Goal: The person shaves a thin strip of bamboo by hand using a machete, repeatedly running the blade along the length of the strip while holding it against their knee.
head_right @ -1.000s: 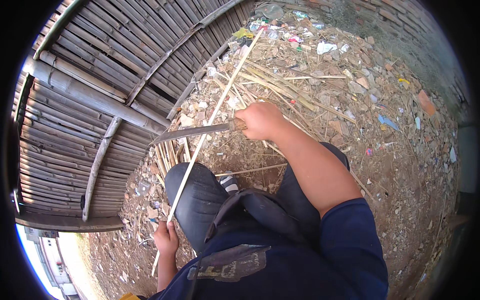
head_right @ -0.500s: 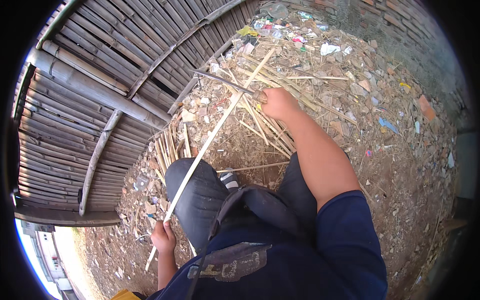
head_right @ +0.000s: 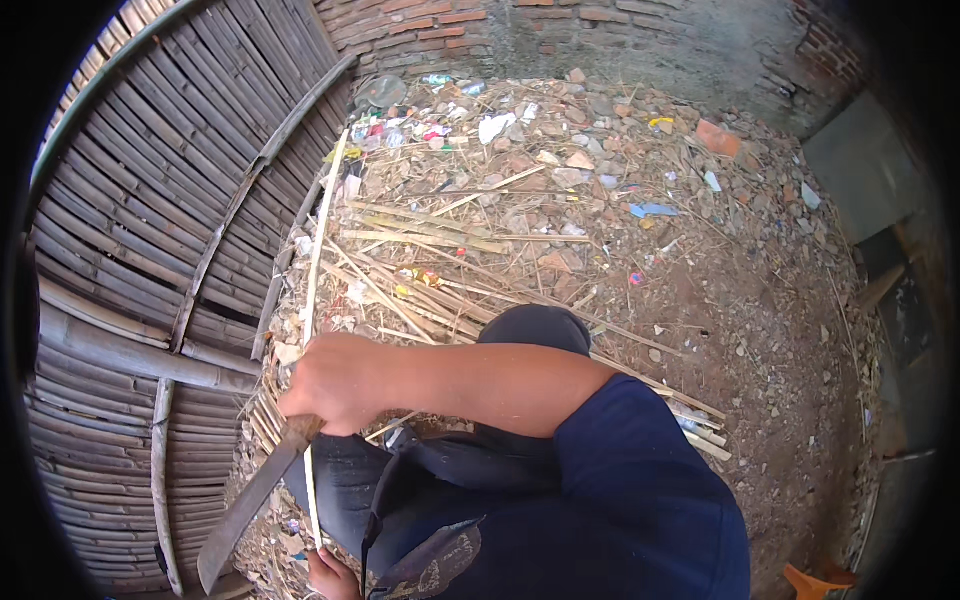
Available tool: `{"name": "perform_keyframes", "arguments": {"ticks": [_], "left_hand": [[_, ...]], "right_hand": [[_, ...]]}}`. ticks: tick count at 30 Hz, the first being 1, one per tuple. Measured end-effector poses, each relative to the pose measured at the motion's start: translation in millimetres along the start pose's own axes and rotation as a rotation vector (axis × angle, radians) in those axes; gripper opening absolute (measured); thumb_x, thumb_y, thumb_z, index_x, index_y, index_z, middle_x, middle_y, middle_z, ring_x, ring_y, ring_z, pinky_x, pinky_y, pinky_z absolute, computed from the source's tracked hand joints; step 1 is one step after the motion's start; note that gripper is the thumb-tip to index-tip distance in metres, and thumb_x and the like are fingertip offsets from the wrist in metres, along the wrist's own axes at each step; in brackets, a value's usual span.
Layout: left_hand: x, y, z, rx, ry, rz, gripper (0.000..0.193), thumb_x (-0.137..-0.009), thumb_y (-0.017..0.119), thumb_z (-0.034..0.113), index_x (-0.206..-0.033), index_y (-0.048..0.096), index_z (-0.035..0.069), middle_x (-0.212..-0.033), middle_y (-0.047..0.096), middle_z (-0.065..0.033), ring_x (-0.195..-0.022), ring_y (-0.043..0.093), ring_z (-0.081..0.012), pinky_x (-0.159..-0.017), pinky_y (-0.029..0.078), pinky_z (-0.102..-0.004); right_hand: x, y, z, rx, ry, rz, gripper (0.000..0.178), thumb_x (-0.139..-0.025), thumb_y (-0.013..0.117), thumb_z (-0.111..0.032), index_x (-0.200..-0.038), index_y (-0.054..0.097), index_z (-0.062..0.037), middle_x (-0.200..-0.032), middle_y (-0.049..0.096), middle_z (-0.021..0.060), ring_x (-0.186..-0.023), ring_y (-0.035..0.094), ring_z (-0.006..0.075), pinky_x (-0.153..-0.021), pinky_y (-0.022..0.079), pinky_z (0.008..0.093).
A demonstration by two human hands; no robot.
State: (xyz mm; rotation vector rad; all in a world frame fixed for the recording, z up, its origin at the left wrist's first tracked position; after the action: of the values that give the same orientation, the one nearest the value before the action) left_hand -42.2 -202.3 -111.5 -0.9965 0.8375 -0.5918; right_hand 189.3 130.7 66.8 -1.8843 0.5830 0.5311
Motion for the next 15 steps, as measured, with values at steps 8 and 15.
{"name": "perform_keyframes", "arguments": {"ticks": [8, 15], "left_hand": [[-11.2, 28.7, 0.3, -0.185, 0.05, -0.067, 0.045, -0.102, 0.058, 0.035, -0.129, 0.068, 0.001, -0.104, 0.072, -0.0274, -0.09, 0.069, -0.0459, -0.083, 0.055, -0.0514], [-16.7, 37.8, 10.4, -0.144, 0.072, -0.033, 0.046, -0.101, 0.058, 0.036, -0.13, 0.067, 0.001, -0.104, 0.073, -0.0271, -0.09, 0.069, -0.0457, -0.084, 0.055, -0.0517]], "right_hand": [[-19.3, -14.2, -96.8, -0.082, -0.364, 0.065, 0.024, -0.064, 0.076, -0.029, -0.074, 0.06, -0.0139, -0.065, 0.064, 0.0028, -0.066, 0.066, 0.0295, -0.064, 0.045, 0.0416], [-22.1, -16.8, -113.2, -0.158, -0.496, 0.115, 0.027, -0.066, 0.079, -0.032, -0.081, 0.065, -0.0152, -0.071, 0.069, 0.0019, -0.072, 0.07, 0.0298, -0.066, 0.05, 0.0463]]}}
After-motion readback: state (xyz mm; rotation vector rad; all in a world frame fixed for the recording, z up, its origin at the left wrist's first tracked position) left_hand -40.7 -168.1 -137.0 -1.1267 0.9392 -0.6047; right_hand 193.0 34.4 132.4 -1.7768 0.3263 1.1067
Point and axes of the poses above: each hand's wrist, its own x-axis away from the middle knuckle, its own y-axis out of the palm, z = x × y, the point moved 8 cm from there along -x, towards the middle knuckle
